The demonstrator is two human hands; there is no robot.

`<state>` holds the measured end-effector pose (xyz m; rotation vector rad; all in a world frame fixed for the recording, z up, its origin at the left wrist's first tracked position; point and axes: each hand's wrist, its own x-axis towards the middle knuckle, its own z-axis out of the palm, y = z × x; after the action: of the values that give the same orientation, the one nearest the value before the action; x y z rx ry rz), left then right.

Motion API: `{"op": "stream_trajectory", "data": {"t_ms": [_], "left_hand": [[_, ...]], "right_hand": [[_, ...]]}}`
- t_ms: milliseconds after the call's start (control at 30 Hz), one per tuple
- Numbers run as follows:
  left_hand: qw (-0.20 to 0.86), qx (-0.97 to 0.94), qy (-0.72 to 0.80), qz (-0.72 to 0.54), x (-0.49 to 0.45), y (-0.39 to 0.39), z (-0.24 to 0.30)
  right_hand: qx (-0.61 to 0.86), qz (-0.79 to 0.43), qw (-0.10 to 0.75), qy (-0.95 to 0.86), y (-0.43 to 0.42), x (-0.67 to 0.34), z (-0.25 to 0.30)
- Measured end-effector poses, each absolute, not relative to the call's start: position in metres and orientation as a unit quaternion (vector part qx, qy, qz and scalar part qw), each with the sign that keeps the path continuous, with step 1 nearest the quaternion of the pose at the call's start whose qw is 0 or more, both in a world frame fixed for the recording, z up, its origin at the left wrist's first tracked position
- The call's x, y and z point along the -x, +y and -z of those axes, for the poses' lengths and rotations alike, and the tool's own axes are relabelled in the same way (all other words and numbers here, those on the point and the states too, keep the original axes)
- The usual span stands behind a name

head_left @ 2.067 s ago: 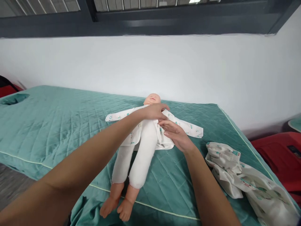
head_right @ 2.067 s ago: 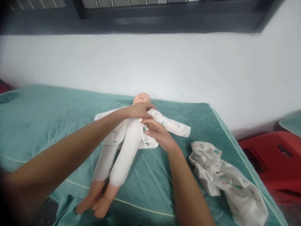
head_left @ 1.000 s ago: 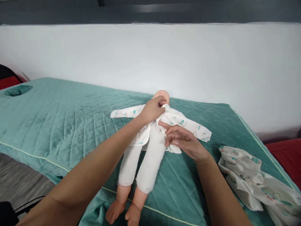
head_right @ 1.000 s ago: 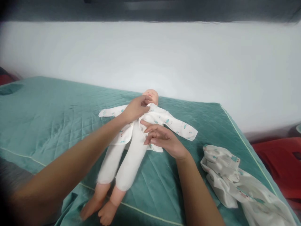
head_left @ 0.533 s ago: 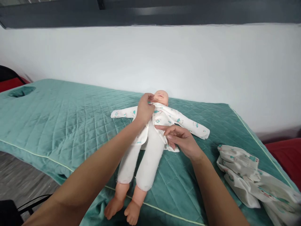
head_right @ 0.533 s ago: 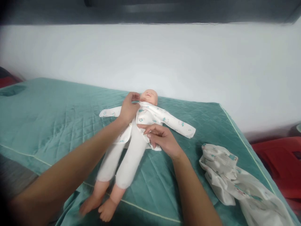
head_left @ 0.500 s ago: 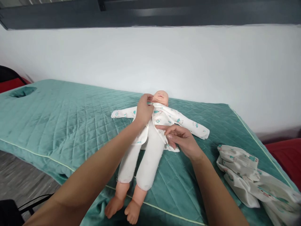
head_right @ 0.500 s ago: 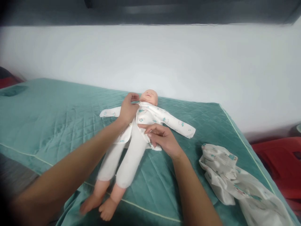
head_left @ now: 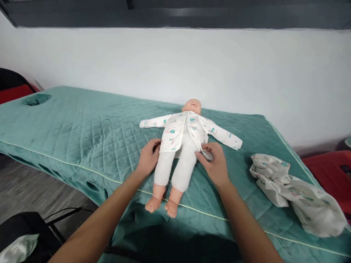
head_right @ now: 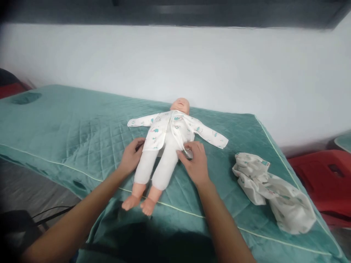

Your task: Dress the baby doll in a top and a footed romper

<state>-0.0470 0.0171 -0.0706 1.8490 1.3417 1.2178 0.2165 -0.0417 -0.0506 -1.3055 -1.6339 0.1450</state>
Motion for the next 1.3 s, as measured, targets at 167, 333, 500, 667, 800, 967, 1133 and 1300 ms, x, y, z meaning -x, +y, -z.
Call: {"op": "stream_trajectory", "data": {"t_ms": [167,333,500,667,800,967,1133,1300], "left_hand": [[0.242,-0.727,0.503,-0.400,0.050,0.012,0.069],[0.234,-0.755,0.487,-0.372,0.050,0.014,0.067],[0.241,-0.778,0.455,-0.361,0.051,0.013,0.068],[0.229,-0.808,0.419,-0.345,0.051,0.011,0.068],[0.211,-0.823,0.404,-0.339,0.050,0.012,0.074],[0.194,-0.809,0.416,-0.368,0.051,0.015,0.084],[0.189,-0.799,0.416,-0.391,0.051,0.016,0.087],[0.183,-0.785,0.445,-0.390,0.048,0.016,0.083]], "right_hand": [[0.587,0.053,0.444,-0.675,-0.047,-0.199,0.045],[0.656,0.148,0.349,-0.652,-0.037,-0.178,0.024],[0.698,0.189,0.259,-0.640,-0.024,-0.168,0.005],[0.748,-0.003,0.299,-0.593,-0.018,-0.171,-0.034],[0.708,-0.111,0.381,-0.584,-0.014,-0.159,-0.068],[0.658,-0.202,0.376,-0.620,-0.015,-0.145,-0.067],[0.653,-0.127,0.483,-0.570,-0.054,-0.174,-0.029],[0.648,-0.114,0.496,-0.566,-0.096,-0.204,0.035]]}}
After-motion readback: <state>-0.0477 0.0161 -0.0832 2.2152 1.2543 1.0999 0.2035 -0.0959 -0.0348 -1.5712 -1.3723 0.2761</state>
